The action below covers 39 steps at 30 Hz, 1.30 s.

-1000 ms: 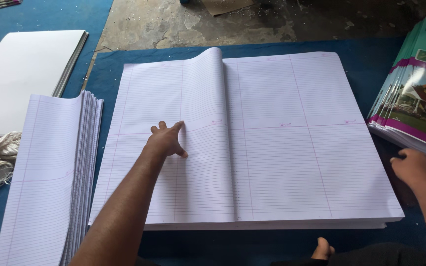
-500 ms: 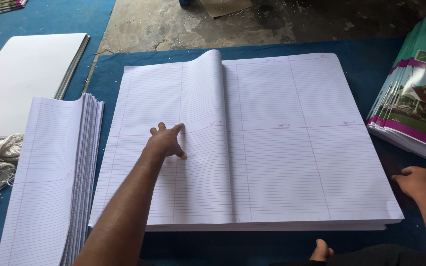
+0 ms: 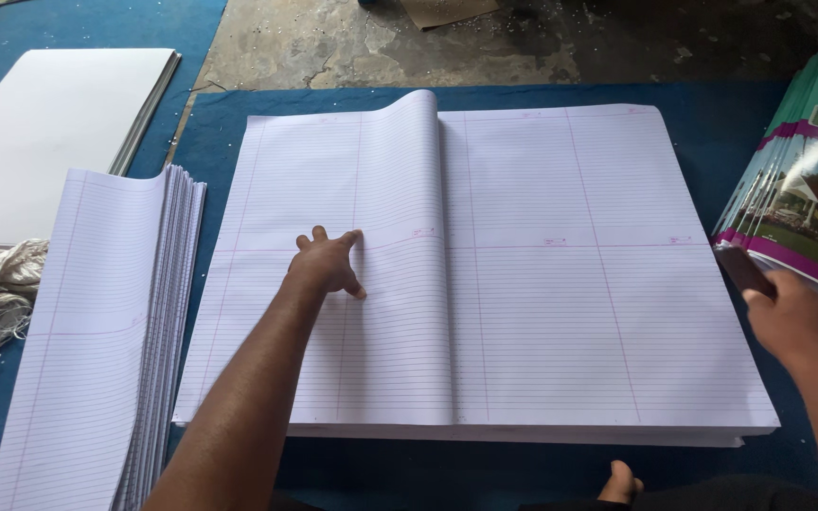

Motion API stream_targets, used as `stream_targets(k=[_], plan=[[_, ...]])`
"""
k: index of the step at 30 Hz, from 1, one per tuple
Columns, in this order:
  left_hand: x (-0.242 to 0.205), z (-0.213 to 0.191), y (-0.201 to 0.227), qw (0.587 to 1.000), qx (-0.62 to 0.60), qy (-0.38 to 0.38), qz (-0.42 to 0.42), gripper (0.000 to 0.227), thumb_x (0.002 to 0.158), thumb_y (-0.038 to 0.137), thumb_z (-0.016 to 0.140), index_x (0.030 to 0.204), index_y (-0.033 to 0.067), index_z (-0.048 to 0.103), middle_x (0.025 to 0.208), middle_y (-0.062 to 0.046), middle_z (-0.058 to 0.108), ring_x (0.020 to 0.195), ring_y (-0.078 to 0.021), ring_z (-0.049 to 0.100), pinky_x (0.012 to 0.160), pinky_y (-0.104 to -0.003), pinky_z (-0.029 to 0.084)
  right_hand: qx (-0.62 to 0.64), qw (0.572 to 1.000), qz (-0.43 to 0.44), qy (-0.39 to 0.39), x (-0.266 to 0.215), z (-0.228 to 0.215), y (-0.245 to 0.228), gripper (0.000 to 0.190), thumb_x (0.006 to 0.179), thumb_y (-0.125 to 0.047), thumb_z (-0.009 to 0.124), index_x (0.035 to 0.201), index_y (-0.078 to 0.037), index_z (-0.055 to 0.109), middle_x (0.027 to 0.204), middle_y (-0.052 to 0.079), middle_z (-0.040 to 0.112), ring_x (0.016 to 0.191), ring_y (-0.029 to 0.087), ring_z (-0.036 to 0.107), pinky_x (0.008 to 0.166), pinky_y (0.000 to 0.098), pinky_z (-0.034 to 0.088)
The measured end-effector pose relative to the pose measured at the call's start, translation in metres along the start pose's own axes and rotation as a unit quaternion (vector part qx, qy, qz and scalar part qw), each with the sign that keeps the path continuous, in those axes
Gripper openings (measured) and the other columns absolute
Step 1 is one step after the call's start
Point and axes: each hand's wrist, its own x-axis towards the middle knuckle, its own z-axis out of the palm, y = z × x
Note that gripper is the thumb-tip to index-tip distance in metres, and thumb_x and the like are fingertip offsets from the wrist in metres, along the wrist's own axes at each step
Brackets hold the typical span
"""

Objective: The person folds a stack of lined papers in half and presses the crease with a wooden block. They repeat this process for multiple sheets, stacking the folded papers to the side.

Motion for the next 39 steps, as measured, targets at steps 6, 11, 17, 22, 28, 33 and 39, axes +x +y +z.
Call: stream_targets(k=[6,11,17,22,28,33,39], plan=[[-0.004,-0.002,-0.001,1.000,-0.003,0.003,0.000,0.115,0.061,0.031,0.098,0.156,0.0408,0.034,0.160,-0.017,0.029,0.150,-0.0402,0.025,0.103,-0.057,0.054,0.096,0.959,-0.266,0.009,-0.035,-0.030,-0.101,0.034,0.102,-0.014,0.052,0.135,-0.008,0.061,0.108,0.019,0.067,0.098,0.032,0.067,0.088,0.0473,0.055],[-0.006,-0.003,0.000,1.000,0.001,0.006,0.006,0.113,0.062,0.033,0.098,0.156,0.0414,0.035,0.161,-0.017,0.026,0.151,-0.0412,0.022,0.104,-0.058,0.052,0.113,0.920,-0.375,0.028,-0.089,-0.016,-0.201,0.047,0.100,-0.007,0.049,0.145,-0.017,0.056,0.087,0.014,0.064,0.079,0.028,0.061,0.081,0.0457,0.053],[-0.007,-0.004,0.000,1.000,0.005,-0.001,0.007,0.114,0.063,0.034,0.098,0.156,0.0411,0.033,0.161,-0.016,0.026,0.150,-0.0414,0.023,0.103,-0.060,0.052,0.175,0.880,-0.441,-0.028,-0.151,-0.027,-0.295,0.044,0.102,-0.012,0.048,0.145,-0.020,0.055,0.083,0.008,0.063,0.074,0.021,0.059,0.073,0.0415,0.051],[-0.011,-0.006,0.001,1.000,0.002,0.002,0.007,0.113,0.062,0.034,0.097,0.156,0.0409,0.034,0.158,-0.015,0.029,0.149,-0.0402,0.025,0.102,-0.059,0.053,0.184,0.845,-0.503,0.000,-0.174,-0.039,-0.328,0.042,0.097,-0.012,0.060,0.138,-0.020,0.061,0.085,0.006,0.064,0.076,0.018,0.060,0.077,0.0389,0.052],[-0.013,-0.007,0.003,1.000,-0.007,-0.004,-0.001,0.111,0.064,0.033,0.096,0.156,0.0408,0.034,0.159,-0.016,0.027,0.149,-0.0405,0.023,0.103,-0.060,0.052,0.114,0.854,-0.507,-0.033,-0.186,-0.030,-0.326,0.041,0.095,-0.011,0.065,0.133,-0.025,0.065,0.086,0.005,0.064,0.078,0.017,0.060,0.079,0.0375,0.052],[-0.012,-0.007,0.003,1.000,-0.002,-0.006,0.002,0.112,0.063,0.033,0.097,0.156,0.0401,0.034,0.158,-0.015,0.030,0.148,-0.0399,0.025,0.102,-0.059,0.054,0.143,0.861,-0.488,-0.014,-0.184,-0.018,-0.305,0.041,0.093,-0.007,0.065,0.131,-0.021,0.067,0.086,0.002,0.063,0.079,0.016,0.060,0.083,0.0373,0.051],[-0.012,-0.008,0.002,1.000,0.009,-0.006,0.012,0.113,0.062,0.034,0.098,0.156,0.0388,0.034,0.155,-0.016,0.032,0.147,-0.0406,0.027,0.100,-0.059,0.055,0.175,0.879,-0.441,-0.053,-0.165,-0.008,-0.303,0.047,0.090,-0.008,0.067,0.133,-0.025,0.066,0.082,0.001,0.062,0.076,0.016,0.058,0.083,0.0361,0.050]])
